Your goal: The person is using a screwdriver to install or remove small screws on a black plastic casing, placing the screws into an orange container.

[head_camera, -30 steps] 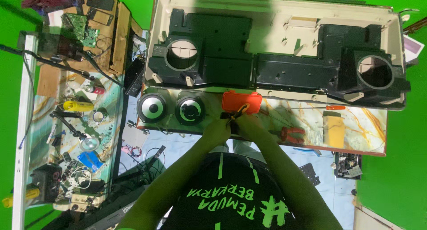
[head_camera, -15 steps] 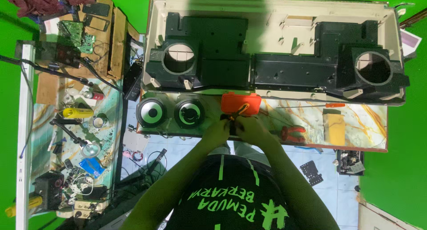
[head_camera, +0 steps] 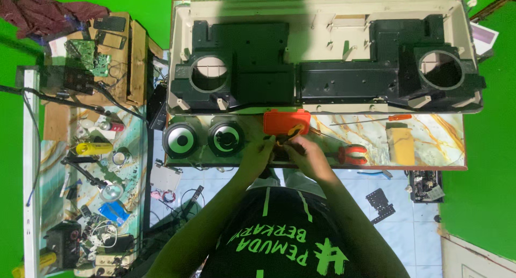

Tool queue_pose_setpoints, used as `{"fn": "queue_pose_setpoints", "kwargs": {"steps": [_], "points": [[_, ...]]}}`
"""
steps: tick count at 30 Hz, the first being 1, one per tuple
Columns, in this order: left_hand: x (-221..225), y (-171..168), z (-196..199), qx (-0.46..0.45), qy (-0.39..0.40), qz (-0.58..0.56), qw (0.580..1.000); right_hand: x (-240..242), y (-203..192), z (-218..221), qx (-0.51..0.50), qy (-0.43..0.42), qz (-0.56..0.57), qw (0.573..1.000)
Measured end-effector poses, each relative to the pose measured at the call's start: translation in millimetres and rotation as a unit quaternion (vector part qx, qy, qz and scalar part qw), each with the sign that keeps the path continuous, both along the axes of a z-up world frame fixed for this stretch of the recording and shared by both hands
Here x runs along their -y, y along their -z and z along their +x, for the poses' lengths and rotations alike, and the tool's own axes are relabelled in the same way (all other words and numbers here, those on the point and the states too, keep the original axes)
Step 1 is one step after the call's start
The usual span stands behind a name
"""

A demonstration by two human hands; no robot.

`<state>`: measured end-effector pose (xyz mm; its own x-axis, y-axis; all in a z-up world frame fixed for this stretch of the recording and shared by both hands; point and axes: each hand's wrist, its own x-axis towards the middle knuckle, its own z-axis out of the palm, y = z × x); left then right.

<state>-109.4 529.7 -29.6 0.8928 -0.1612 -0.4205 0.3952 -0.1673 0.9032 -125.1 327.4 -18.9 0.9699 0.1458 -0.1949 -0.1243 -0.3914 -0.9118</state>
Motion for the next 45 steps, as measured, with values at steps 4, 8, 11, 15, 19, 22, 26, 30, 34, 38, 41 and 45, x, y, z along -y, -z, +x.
{"fn": "queue_pose_setpoints", "kwargs": {"steps": [4, 8, 11, 15, 19, 22, 26, 30, 34, 38, 41, 45], "points": [[3, -13, -2, -0.027, 0.049, -0.091, 0.994, 1, -4, -7, 0.055, 0.051, -0.005, 0.997], [16, -25, -5, -0.072, 0.056, -0.113, 0.989, 5, -11, -14, 0.011, 0.095, 0.063, 0.993], [24, -33, -9, -0.099, 0.055, -0.118, 0.987, 9, -15, -22, -0.005, 0.126, 0.068, 0.99], [37, -41, -13, -0.129, 0.04, -0.162, 0.978, 21, -13, -31, 0.018, 0.135, 0.138, 0.981], [52, -45, -17, -0.117, 0.088, -0.173, 0.974, 37, -8, -41, -0.035, 0.154, 0.154, 0.975], [73, -43, -17, -0.111, 0.093, -0.17, 0.975, 54, -11, -46, -0.005, 0.16, 0.184, 0.97], [112, -39, -27, -0.105, 0.072, -0.18, 0.975, 89, -26, -59, 0.026, 0.144, 0.132, 0.98], [163, -40, -39, -0.075, 0.042, -0.137, 0.987, 130, -38, -71, 0.029, 0.126, 0.072, 0.989], [217, -41, -57, -0.007, 0.021, -0.146, 0.989, 170, -40, -86, 0.079, 0.121, 0.092, 0.985], [261, -37, -77, 0.061, 0.039, -0.142, 0.987, 209, -39, -104, 0.001, 0.145, 0.177, 0.973], [288, -37, -83, 0.09, 0.077, -0.124, 0.985, 234, -41, -110, -0.022, 0.164, 0.206, 0.964], [309, -42, -92, 0.132, 0.092, -0.18, 0.97, 258, -43, -115, 0.008, 0.186, 0.215, 0.959]]}}
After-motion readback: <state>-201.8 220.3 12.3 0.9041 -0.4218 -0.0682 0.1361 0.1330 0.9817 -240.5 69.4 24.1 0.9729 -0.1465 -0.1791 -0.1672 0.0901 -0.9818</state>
